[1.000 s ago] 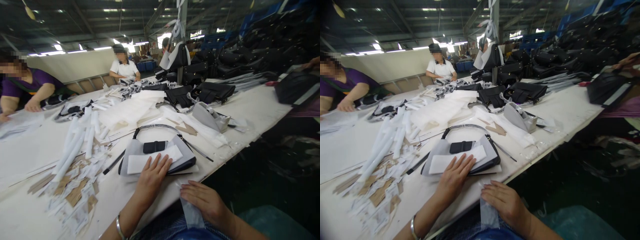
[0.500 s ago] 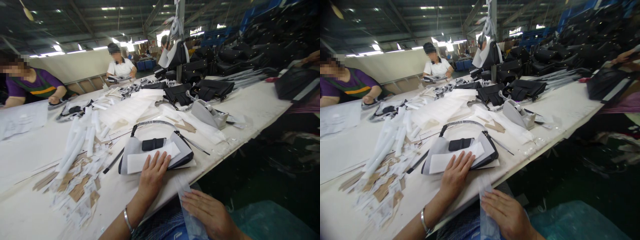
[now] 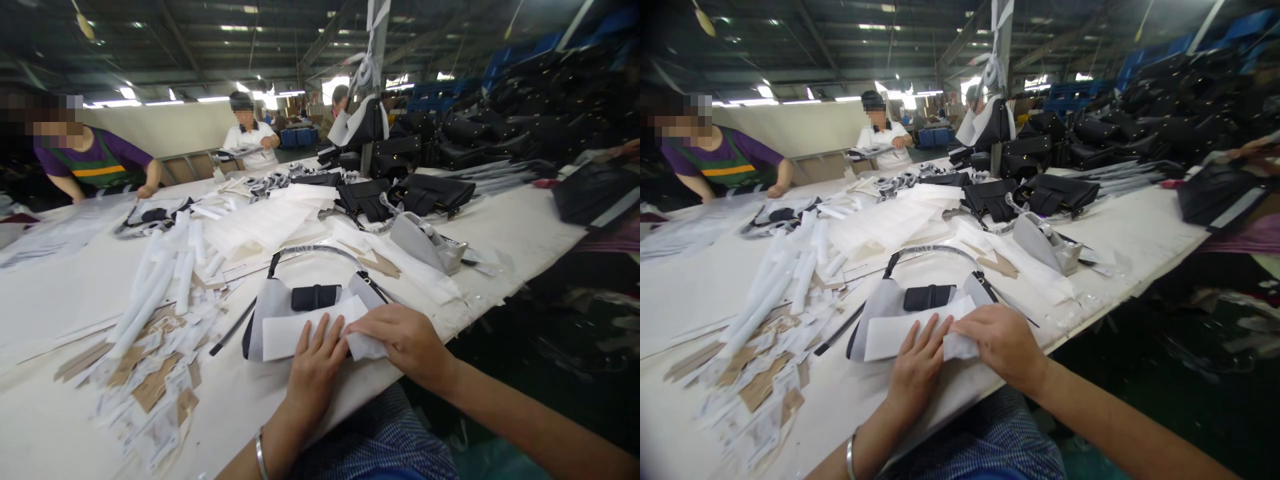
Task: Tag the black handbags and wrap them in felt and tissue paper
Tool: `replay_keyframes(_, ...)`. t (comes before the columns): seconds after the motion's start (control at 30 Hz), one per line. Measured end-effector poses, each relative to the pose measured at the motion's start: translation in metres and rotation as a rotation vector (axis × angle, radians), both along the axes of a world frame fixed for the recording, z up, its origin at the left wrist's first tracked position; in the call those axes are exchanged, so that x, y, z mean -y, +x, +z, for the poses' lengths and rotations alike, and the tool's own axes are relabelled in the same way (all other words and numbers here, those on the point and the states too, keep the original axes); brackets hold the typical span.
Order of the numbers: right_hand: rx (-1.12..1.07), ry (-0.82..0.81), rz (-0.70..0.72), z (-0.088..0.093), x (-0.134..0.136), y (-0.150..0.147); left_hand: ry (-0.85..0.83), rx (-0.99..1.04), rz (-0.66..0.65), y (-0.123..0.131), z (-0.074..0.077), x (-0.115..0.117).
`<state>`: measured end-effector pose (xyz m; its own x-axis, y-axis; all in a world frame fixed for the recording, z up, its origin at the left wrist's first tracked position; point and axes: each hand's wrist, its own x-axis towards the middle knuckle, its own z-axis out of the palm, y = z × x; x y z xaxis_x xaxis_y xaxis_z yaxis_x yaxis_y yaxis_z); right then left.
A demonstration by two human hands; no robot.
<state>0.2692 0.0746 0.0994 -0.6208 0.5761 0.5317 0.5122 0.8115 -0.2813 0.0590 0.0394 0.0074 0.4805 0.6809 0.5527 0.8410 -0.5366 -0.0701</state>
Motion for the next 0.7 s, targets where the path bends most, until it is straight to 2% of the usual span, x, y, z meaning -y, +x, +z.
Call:
replay_keyframes(0.1,0.043,-0.143,-0.082,-0.005,-0.029,-0.008,0.045,0.019,-0.009,0.001,-0.001,-0.002)
replay_keyframes(0.23,0.096,-0.359,-0.183,-0.019,-0.051,-0.012,0.091,0.020,0.014,0.002,-0.002,-0.005)
replay_keyframes(0.37,0.140,-0.479,-0.287,-0.022,-0.061,-0.014,0.117,0.069,-0.004,0.002,0.000,-0.008)
replay_keyframes(0.5,0.138,-0.568,-0.308,-0.021,-0.069,-0.017,0.109,0.128,-0.021,0.004,0.004,-0.010)
replay_keyframes(0.7,0.071,-0.724,-0.320,-0.031,-0.076,-0.016,0.119,0.145,-0.032,0.004,0.007,-0.011)
